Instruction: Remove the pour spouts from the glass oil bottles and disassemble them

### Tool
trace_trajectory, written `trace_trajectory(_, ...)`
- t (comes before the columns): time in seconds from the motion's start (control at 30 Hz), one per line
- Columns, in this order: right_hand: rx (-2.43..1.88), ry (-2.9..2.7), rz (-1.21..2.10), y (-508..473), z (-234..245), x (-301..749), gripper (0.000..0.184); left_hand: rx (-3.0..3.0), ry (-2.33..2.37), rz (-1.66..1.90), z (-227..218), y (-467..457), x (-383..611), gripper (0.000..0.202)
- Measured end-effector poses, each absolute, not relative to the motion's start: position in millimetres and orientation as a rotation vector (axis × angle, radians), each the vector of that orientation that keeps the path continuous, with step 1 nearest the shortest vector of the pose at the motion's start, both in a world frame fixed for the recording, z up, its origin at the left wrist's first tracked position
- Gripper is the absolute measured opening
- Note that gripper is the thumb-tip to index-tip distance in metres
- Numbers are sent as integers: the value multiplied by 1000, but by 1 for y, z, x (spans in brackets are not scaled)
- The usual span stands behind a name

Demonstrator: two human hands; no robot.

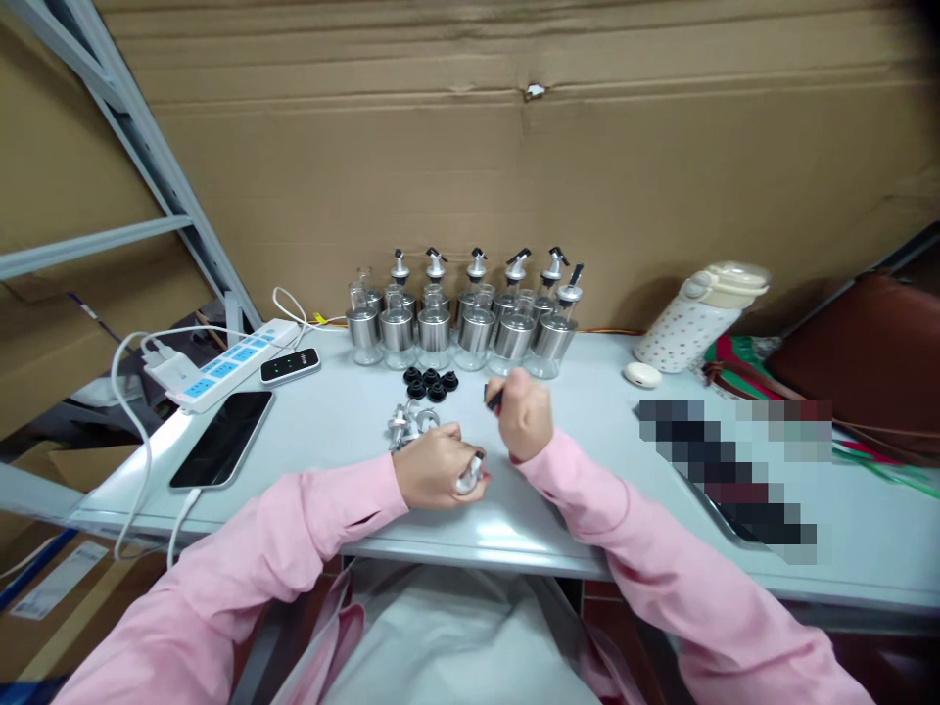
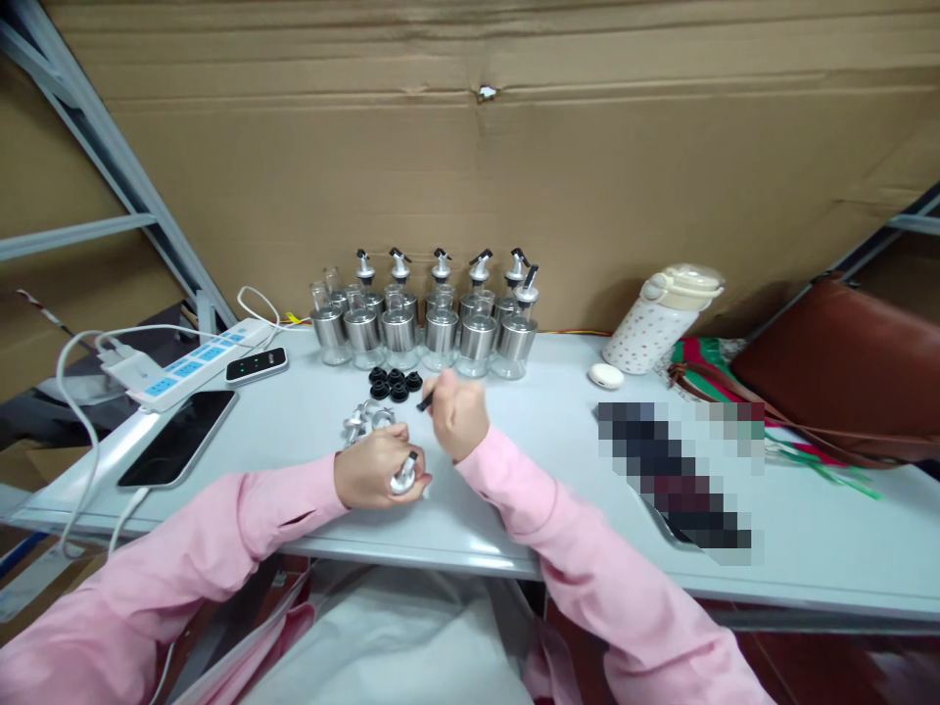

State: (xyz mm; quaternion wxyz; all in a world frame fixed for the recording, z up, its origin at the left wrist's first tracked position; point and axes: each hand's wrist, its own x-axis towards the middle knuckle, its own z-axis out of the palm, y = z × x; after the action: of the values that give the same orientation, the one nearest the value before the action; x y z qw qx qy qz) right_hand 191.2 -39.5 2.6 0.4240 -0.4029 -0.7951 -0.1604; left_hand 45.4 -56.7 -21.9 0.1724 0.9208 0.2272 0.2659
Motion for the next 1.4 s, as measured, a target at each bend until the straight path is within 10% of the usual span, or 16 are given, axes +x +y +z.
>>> trace_trajectory(0.47, -1597, -2167, 293, 21, -8, 251, 38, 2874, 591, 1290, -25, -37, 30, 21)
trace_trajectory(1.4, -1561, -2426, 262, 46, -39, 286, 24, 2903, 591, 1239, -22, -37, 30, 21)
